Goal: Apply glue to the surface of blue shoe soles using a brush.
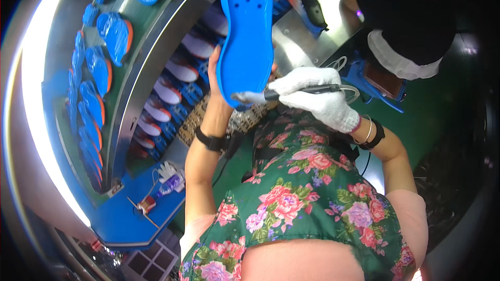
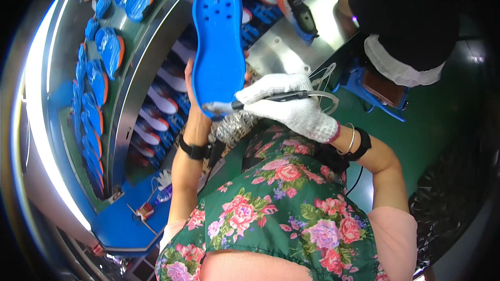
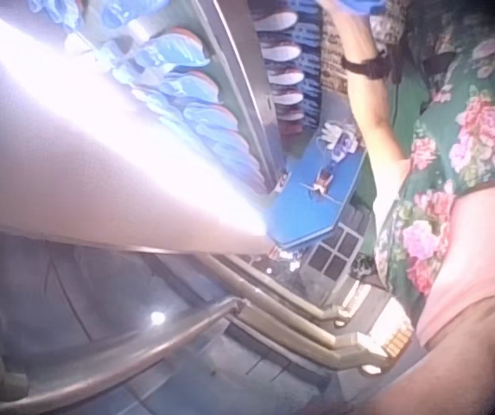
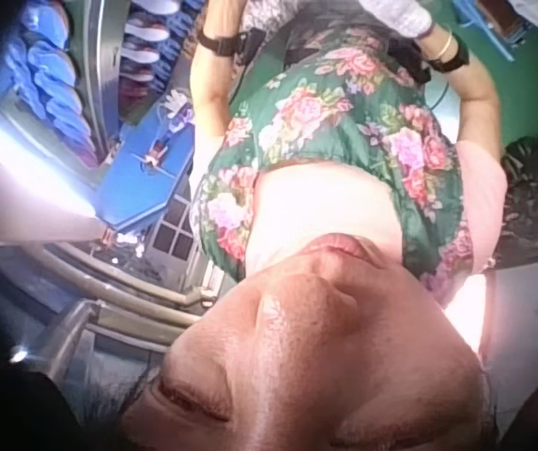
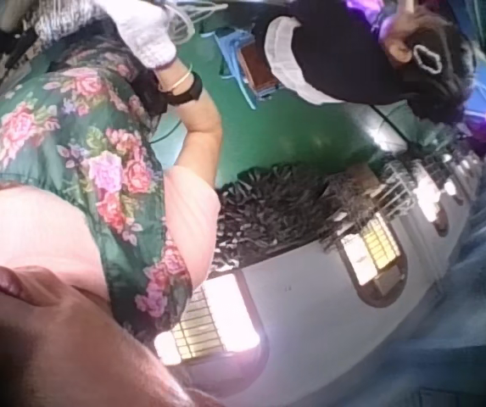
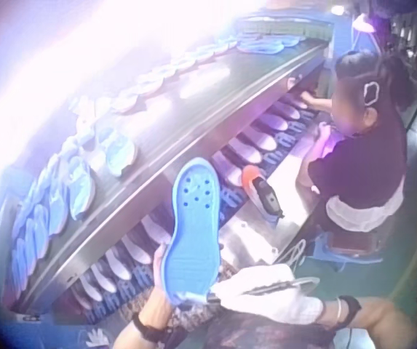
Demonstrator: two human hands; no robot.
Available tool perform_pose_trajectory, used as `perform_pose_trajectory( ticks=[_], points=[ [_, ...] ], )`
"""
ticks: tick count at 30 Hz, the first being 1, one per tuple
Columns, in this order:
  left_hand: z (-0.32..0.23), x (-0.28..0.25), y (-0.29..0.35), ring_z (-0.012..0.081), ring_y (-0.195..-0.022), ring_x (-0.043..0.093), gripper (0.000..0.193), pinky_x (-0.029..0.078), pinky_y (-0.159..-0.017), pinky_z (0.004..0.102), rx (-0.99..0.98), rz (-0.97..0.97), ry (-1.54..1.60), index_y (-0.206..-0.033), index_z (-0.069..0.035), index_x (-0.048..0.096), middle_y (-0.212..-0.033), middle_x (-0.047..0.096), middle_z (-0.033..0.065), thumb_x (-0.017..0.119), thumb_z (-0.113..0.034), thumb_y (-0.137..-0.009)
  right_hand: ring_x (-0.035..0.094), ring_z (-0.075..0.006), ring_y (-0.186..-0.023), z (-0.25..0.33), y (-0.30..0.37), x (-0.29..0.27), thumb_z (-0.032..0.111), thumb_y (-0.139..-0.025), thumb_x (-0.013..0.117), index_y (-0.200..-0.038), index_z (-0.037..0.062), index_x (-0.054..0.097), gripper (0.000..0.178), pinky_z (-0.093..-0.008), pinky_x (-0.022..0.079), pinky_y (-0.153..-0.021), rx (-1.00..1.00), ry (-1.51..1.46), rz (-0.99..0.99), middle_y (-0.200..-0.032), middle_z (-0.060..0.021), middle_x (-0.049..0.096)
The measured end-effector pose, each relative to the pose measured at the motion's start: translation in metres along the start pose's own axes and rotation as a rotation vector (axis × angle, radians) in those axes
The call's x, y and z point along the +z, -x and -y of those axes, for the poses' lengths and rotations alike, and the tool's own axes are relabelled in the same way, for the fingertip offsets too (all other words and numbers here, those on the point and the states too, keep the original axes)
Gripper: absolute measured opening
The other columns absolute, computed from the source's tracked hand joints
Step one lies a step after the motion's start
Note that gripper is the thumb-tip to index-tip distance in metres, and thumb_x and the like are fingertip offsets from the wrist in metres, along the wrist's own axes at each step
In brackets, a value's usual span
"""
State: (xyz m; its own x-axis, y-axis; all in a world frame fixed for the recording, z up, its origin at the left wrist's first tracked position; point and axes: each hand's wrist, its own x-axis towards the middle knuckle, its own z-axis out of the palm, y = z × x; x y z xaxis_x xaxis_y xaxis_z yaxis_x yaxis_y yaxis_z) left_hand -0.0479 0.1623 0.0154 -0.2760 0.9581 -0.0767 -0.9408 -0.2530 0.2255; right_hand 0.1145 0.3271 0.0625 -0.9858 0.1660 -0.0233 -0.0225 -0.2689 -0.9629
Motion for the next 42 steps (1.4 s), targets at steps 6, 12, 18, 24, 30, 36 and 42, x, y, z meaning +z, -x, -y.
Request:
perform_pose_trajectory(
  ticks=[6, 12, 18, 24, 30, 36, 42],
  points=[
    [0.036, -0.011, 0.014, 0.0513, -0.113, 0.058, 0.092, 0.049, -0.098, 0.0614, -0.076, -0.134, 0.148, -0.156, -0.006, 0.030, -0.147, 0.045, 0.0278, 0.053, -0.065, -0.089, 0.070, -0.0241, -0.089, 0.011, -0.065, -0.061, 0.003, -0.079, 0.076, -0.097, 0.0022, 0.074, 0.019, -0.0348, 0.057, -0.079, -0.716, 0.721, -0.181, -0.100, -0.0126, 0.073],
    [0.026, -0.021, 0.025, 0.0507, -0.120, 0.057, 0.088, 0.053, -0.095, 0.0578, -0.021, -0.208, -0.016, -0.154, -0.001, 0.032, -0.145, 0.048, 0.0271, 0.046, -0.063, -0.093, 0.067, -0.0238, -0.088, 0.001, -0.035, -0.028, 0.011, -0.082, 0.069, -0.105, 0.0120, 0.075, 0.023, -0.0370, 0.055, -0.082, -0.874, 1.081, -0.034, -0.107, -0.0074, 0.072],
    [0.044, 0.002, 0.015, 0.0437, -0.131, 0.052, 0.095, 0.042, -0.109, 0.0577, 0.114, -0.276, 0.158, -0.156, -0.002, 0.027, -0.151, 0.042, 0.0278, 0.041, -0.072, -0.094, 0.073, -0.0246, -0.092, 0.009, 0.002, -0.006, -0.004, -0.077, 0.077, -0.090, -0.0019, 0.073, 0.013, -0.0387, 0.058, -0.085, -0.250, -0.067, -0.024, -0.097, -0.0142, 0.075],
    [0.077, 0.012, 0.023, 0.0482, -0.116, 0.058, 0.083, 0.048, -0.096, 0.0636, -0.045, -0.310, 0.241, -0.149, -0.006, 0.041, -0.138, 0.055, 0.0254, 0.038, -0.069, -0.096, 0.069, -0.0191, -0.091, 0.008, -0.024, 0.000, -0.004, -0.083, 0.072, -0.089, -0.0018, 0.072, 0.007, -0.0296, 0.054, -0.079, -0.169, -0.068, -0.089, -0.102, -0.0121, 0.073],
    [0.066, 0.013, 0.016, 0.0510, -0.121, 0.054, 0.093, 0.049, -0.095, 0.0620, -0.153, -0.132, 0.229, -0.157, -0.006, 0.028, -0.150, 0.042, 0.0268, 0.039, -0.072, -0.093, 0.068, -0.0241, -0.095, 0.039, -0.018, -0.033, -0.006, -0.078, 0.069, -0.079, -0.0051, 0.064, 0.005, -0.0333, 0.056, -0.075, -0.222, -0.745, -0.379, -0.099, -0.0157, 0.071],
    [-0.011, 0.053, -0.006, 0.0485, -0.120, 0.056, 0.121, 0.052, -0.095, 0.0623, 0.117, 0.142, -0.245, -0.158, -0.005, 0.018, -0.153, 0.035, 0.0262, 0.070, -0.075, -0.075, 0.067, -0.0220, -0.083, -0.004, 0.034, -0.056, -0.011, -0.073, 0.069, -0.082, 0.0010, 0.067, 0.015, -0.0311, 0.056, -0.066, -0.501, -0.415, -0.338, -0.095, -0.0157, 0.069],
    [-0.118, 0.095, -0.115, 0.0523, -0.120, 0.051, 0.106, 0.053, -0.096, 0.0572, 0.294, 0.236, -0.069, -0.155, -0.003, 0.026, -0.151, 0.036, 0.0279, 0.065, -0.070, -0.082, 0.066, -0.0094, -0.074, -0.040, 0.042, -0.062, -0.004, -0.082, 0.072, -0.095, -0.0009, 0.076, 0.014, -0.0220, 0.052, -0.066, 0.066, -0.346, -0.463, -0.091, -0.0087, 0.076]
  ],
)
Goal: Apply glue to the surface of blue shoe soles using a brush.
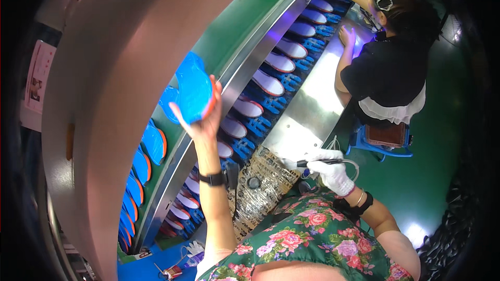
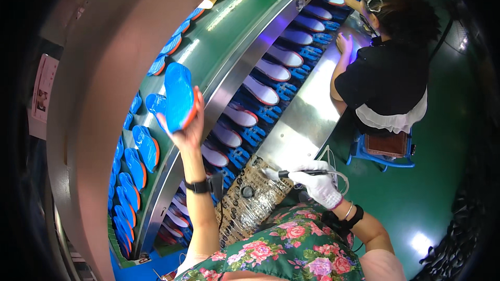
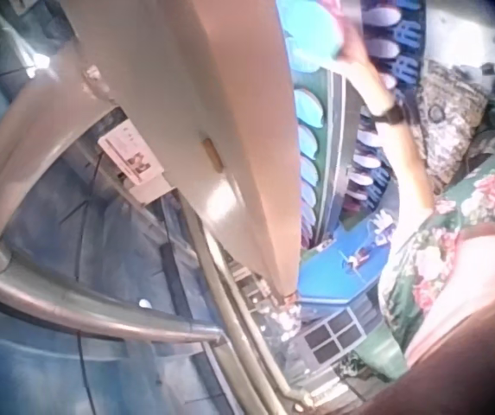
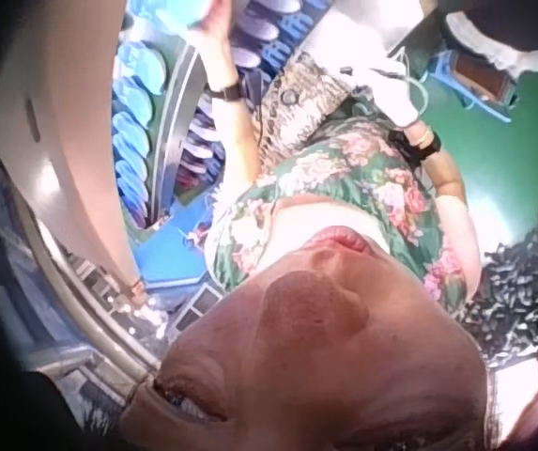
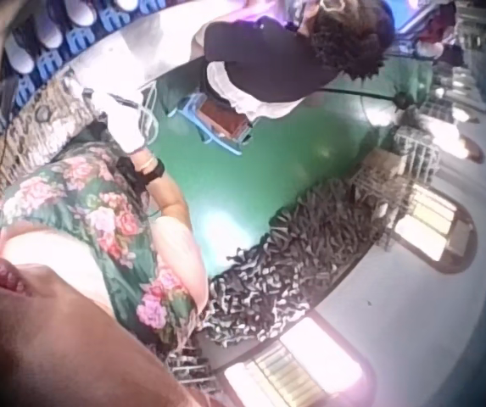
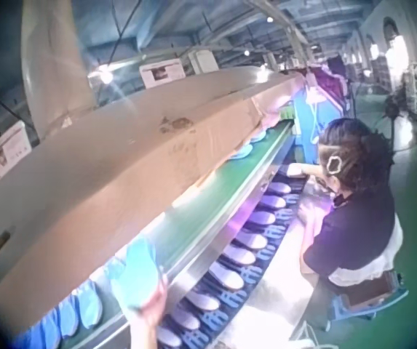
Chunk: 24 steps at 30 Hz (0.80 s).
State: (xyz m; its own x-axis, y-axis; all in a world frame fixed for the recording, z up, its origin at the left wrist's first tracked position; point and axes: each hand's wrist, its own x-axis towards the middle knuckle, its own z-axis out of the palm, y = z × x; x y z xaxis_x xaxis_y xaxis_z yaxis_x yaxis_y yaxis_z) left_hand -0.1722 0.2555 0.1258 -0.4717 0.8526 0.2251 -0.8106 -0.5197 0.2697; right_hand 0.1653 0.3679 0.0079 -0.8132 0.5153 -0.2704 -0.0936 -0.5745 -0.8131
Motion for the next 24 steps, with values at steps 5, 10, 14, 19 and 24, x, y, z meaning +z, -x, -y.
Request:
perform_pose_trajectory(
  ticks=[5, 10, 14, 19, 24],
  points=[
    [-0.088, -0.076, -0.049, 0.0481, -0.142, 0.033, 0.081, 0.036, -0.116, 0.0597, 0.350, -0.348, 0.337, -0.149, 0.008, 0.033, -0.153, 0.035, 0.0295, 0.057, -0.046, -0.093, 0.070, -0.0139, -0.090, -0.011, -0.032, 0.000, 0.004, -0.088, 0.074, -0.103, 0.0013, 0.077, 0.016, -0.0268, 0.054, -0.085, -0.034, 0.172, 0.240, -0.097, -0.0068, 0.077],
    [-0.072, -0.087, -0.071, 0.0424, -0.145, 0.033, 0.082, 0.026, -0.119, 0.0651, 0.645, -0.282, 0.104, -0.153, 0.006, 0.029, -0.159, 0.033, 0.0209, 0.040, -0.057, -0.101, 0.049, -0.0027, -0.056, -0.045, -0.063, -0.033, 0.008, -0.087, 0.077, -0.102, 0.0028, 0.078, 0.016, -0.0207, 0.036, -0.048, 0.060, 0.148, 0.285, -0.076, 0.0009, 0.068],
    [0.059, 0.006, -0.078, 0.0377, -0.149, 0.028, 0.086, 0.027, -0.122, 0.0515, 0.361, -0.551, 0.414, -0.153, 0.009, 0.023, -0.159, 0.031, 0.0225, 0.061, -0.043, -0.095, 0.069, -0.0106, -0.087, -0.026, -0.073, -0.051, 0.006, -0.086, 0.076, -0.101, 0.0003, 0.078, 0.016, -0.0242, 0.055, -0.082, 0.258, 0.110, 0.257, -0.097, -0.0073, 0.077],
    [0.104, 0.013, -0.215, 0.0314, -0.126, 0.054, 0.064, 0.043, -0.107, 0.0424, -0.173, -0.443, -0.522, -0.148, -0.003, 0.043, -0.140, 0.053, 0.0180, 0.063, -0.034, -0.096, 0.070, -0.0139, -0.094, 0.002, -0.097, -0.051, 0.009, -0.088, 0.074, -0.102, -0.0007, 0.077, 0.018, -0.0257, 0.055, -0.087, 0.149, 0.096, 0.304, -0.103, -0.0093, 0.076],
    [0.144, -0.044, -0.434, 0.0355, -0.128, 0.051, 0.070, 0.040, -0.109, 0.0451, 0.061, 0.036, -1.982, -0.146, -0.002, 0.046, -0.140, 0.052, 0.0209, 0.069, -0.040, -0.092, 0.070, -0.0122, -0.093, -0.009, -0.130, -0.052, 0.005, -0.086, 0.076, -0.104, 0.0006, 0.077, 0.018, -0.0256, 0.056, -0.087, 0.117, 0.009, 0.269, -0.101, -0.0067, 0.076]
  ],
)
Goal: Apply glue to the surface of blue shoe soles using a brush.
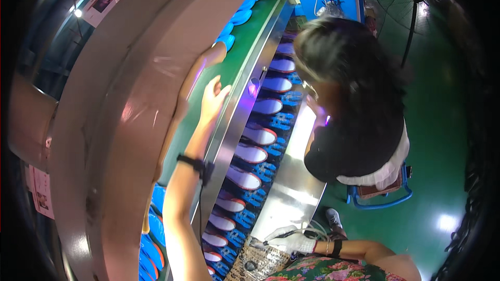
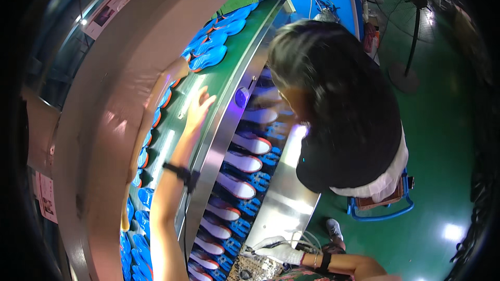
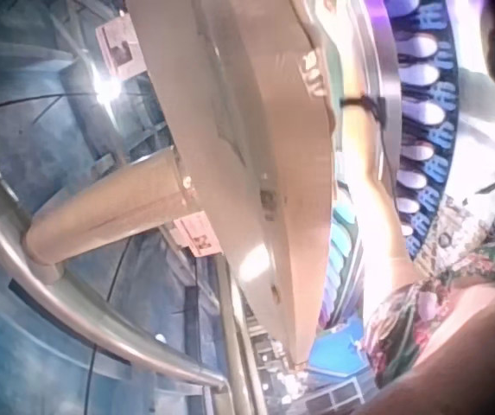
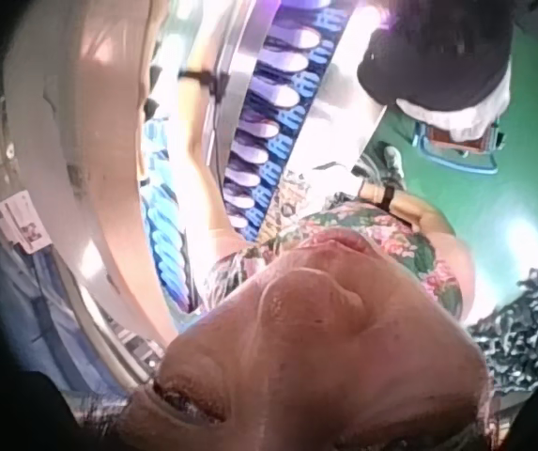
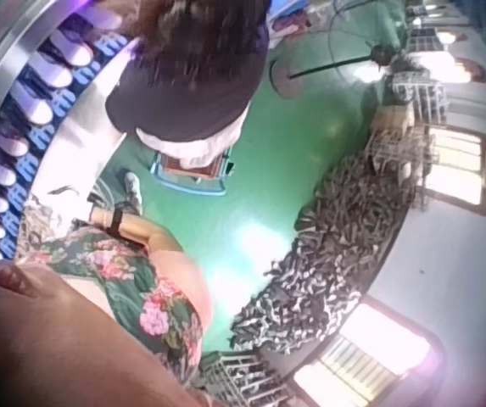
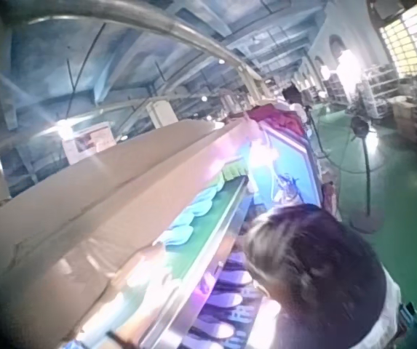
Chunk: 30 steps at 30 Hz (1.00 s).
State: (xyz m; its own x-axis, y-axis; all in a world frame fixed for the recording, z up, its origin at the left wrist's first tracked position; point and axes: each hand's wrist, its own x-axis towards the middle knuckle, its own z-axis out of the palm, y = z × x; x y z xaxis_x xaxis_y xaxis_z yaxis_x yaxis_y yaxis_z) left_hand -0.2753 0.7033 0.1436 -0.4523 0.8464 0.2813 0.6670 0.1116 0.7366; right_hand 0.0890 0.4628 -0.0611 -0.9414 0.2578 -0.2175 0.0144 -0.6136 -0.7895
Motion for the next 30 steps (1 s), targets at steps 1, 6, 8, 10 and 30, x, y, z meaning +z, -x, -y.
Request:
perform_pose_trajectory(
  ticks=[1, 6, 8, 10, 30],
  points=[
    [0.022, -0.032, -0.028, 0.0379, -0.132, 0.048, 0.074, 0.037, -0.112, 0.0476, 0.253, -0.020, -0.406, -0.147, -0.001, 0.045, -0.145, 0.049, 0.0230, 0.070, -0.042, -0.090, 0.070, -0.0120, -0.093, 0.003, -0.006, 0.011, 0.005, -0.087, 0.076, -0.103, 0.0007, 0.077, 0.017, -0.0252, 0.056, -0.087, -0.069, -0.009, 0.123, -0.102, -0.0067, 0.076],
    [0.070, 0.037, -0.168, 0.0434, -0.144, 0.035, 0.093, 0.033, -0.116, 0.0522, 0.061, 0.000, -0.853, -0.158, -0.009, 0.028, -0.159, 0.031, 0.0226, 0.067, -0.057, -0.087, 0.070, -0.0206, -0.102, -0.017, -0.057, -0.038, 0.005, -0.091, 0.069, -0.110, -0.0012, 0.074, 0.020, -0.0311, 0.056, -0.092, 0.023, 0.025, 0.036, -0.110, -0.0126, 0.074],
    [0.065, 0.027, -0.202, 0.0455, -0.145, 0.033, 0.096, 0.032, -0.115, 0.0555, 0.132, -0.089, -0.906, -0.159, -0.013, 0.024, -0.161, 0.027, 0.0226, 0.065, -0.060, -0.087, 0.070, -0.0202, -0.102, -0.007, -0.077, -0.052, 0.005, -0.091, 0.070, -0.110, -0.0011, 0.074, 0.020, -0.0308, 0.056, -0.092, 0.002, 0.022, 0.043, -0.110, -0.0124, 0.074],
    [0.062, 0.036, -0.238, 0.0464, -0.146, 0.030, 0.098, 0.030, -0.117, 0.0547, 0.065, -0.008, -0.865, -0.161, -0.013, 0.020, -0.164, 0.022, 0.0221, 0.064, -0.061, -0.087, 0.070, -0.0199, -0.101, 0.001, -0.102, -0.072, 0.005, -0.091, 0.070, -0.110, -0.0010, 0.074, 0.020, -0.0305, 0.056, -0.091, -0.015, 0.015, 0.021, -0.110, -0.0121, 0.074],
    [0.093, 0.005, -0.273, 0.0405, -0.102, 0.070, 0.031, 0.057, -0.089, 0.0491, -0.011, -0.169, -1.160, -0.099, 0.001, 0.074, -0.110, 0.072, 0.0222, 0.071, -0.019, -0.077, 0.069, -0.0163, -0.098, 0.008, -0.196, -0.139, 0.007, -0.090, 0.073, -0.110, 0.0003, 0.074, 0.021, -0.0274, 0.056, -0.088, -0.123, -0.252, 0.015, -0.110, -0.0096, 0.074]
  ],
)
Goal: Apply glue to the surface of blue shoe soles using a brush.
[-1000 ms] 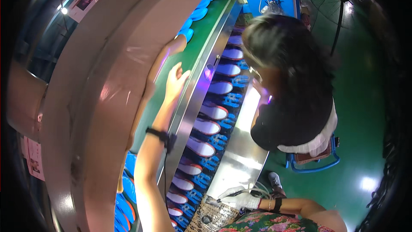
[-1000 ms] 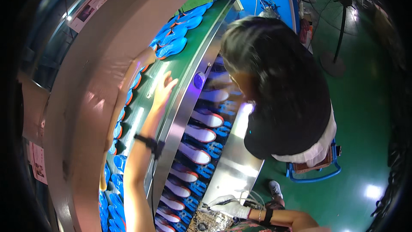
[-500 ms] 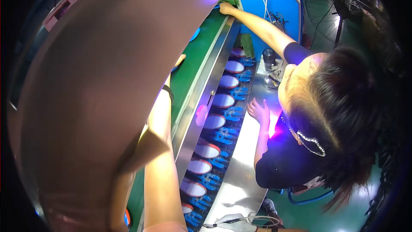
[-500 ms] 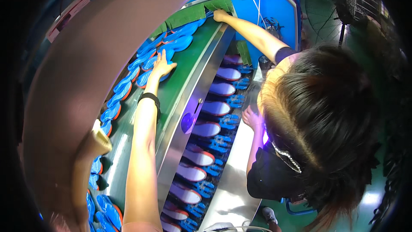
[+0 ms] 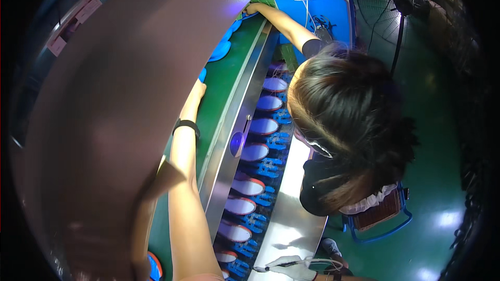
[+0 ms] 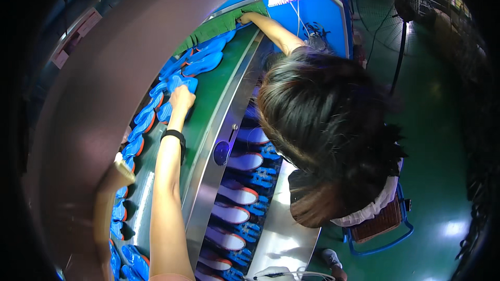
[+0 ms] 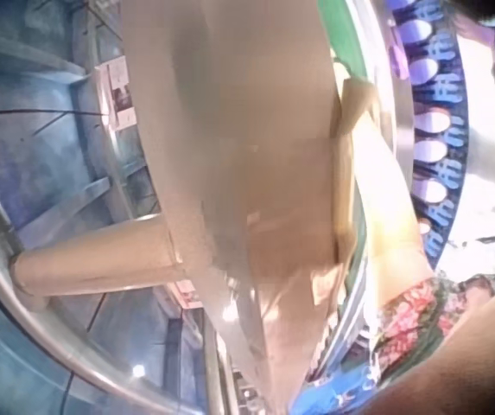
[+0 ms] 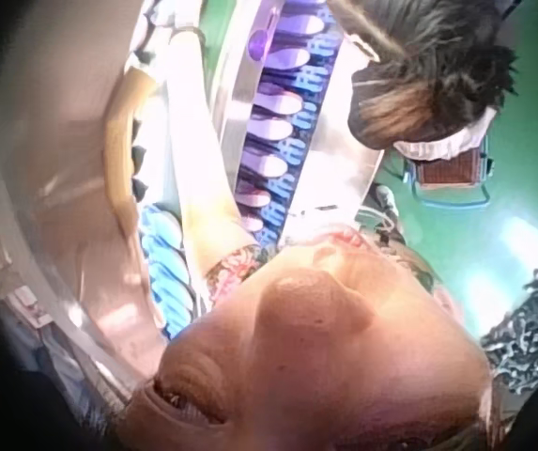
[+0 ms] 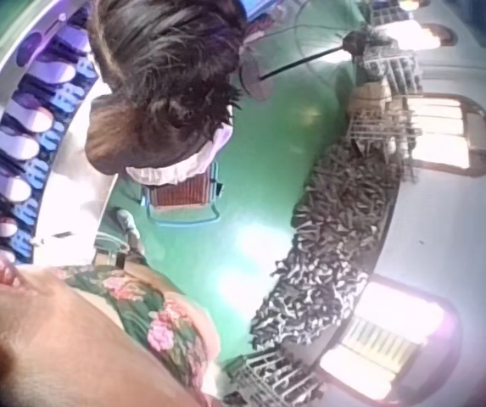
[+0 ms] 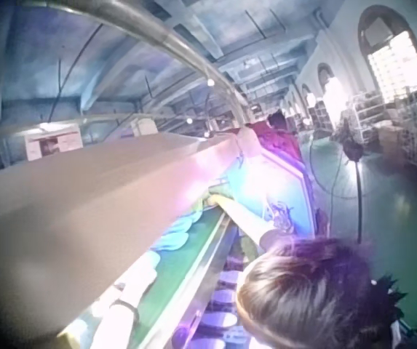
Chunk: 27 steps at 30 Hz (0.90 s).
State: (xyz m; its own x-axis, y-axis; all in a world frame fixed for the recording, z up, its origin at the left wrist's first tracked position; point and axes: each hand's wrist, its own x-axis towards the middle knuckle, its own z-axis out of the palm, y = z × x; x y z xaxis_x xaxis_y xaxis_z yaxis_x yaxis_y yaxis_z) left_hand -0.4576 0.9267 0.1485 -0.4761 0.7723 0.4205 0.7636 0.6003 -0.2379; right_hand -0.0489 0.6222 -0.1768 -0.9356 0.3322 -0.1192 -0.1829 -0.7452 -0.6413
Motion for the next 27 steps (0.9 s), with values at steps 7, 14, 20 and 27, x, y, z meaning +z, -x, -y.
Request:
perform_pose_trajectory(
  ticks=[7, 14, 20, 27],
  points=[
    [0.030, -0.048, 0.126, 0.0366, -0.085, 0.071, 0.015, 0.056, -0.078, 0.0446, 0.158, -0.095, 0.357, -0.087, -0.004, 0.075, -0.084, 0.071, 0.0212, 0.064, -0.007, -0.077, 0.069, -0.0151, -0.097, -0.032, 0.064, 0.041, 0.008, -0.089, 0.074, -0.110, 0.0008, 0.074, 0.022, -0.0264, 0.056, -0.087, 0.051, -0.141, 0.023, -0.109, -0.0087, 0.074],
    [0.165, -0.090, 0.237, 0.0328, -0.100, 0.065, 0.027, 0.052, -0.086, 0.0428, 0.275, -0.031, 0.188, -0.096, -0.011, 0.077, -0.115, 0.065, 0.0199, 0.068, -0.014, -0.070, 0.069, -0.0139, -0.096, -0.086, 0.165, 0.111, 0.009, -0.089, 0.075, -0.110, 0.0012, 0.074, 0.022, -0.0253, 0.056, -0.086, 0.216, -0.246, 0.109, -0.109, -0.0078, 0.074],
    [0.102, -0.079, 0.245, 0.0445, -0.125, 0.051, 0.081, 0.038, -0.109, 0.0524, 0.367, -0.075, 0.530, -0.143, -0.029, 0.051, -0.139, 0.049, 0.0272, 0.082, -0.056, -0.073, 0.068, -0.0131, -0.094, -0.089, 0.209, 0.118, 0.015, -0.088, 0.078, -0.110, 0.0029, 0.075, 0.025, -0.0255, 0.056, -0.084, -0.061, 0.382, -0.050, -0.107, -0.0061, 0.074],
    [0.081, -0.059, 0.240, 0.0442, -0.097, 0.061, 0.043, 0.048, -0.082, 0.0514, 0.261, -0.056, 0.331, -0.106, -0.011, 0.060, -0.101, 0.062, 0.0277, 0.065, -0.050, -0.092, 0.070, -0.0137, -0.092, -0.045, 0.229, 0.146, 0.010, -0.086, 0.077, -0.101, 0.0037, 0.078, 0.016, -0.0276, 0.056, -0.085, -0.134, 0.516, -0.163, -0.099, -0.0078, 0.076]
  ],
)
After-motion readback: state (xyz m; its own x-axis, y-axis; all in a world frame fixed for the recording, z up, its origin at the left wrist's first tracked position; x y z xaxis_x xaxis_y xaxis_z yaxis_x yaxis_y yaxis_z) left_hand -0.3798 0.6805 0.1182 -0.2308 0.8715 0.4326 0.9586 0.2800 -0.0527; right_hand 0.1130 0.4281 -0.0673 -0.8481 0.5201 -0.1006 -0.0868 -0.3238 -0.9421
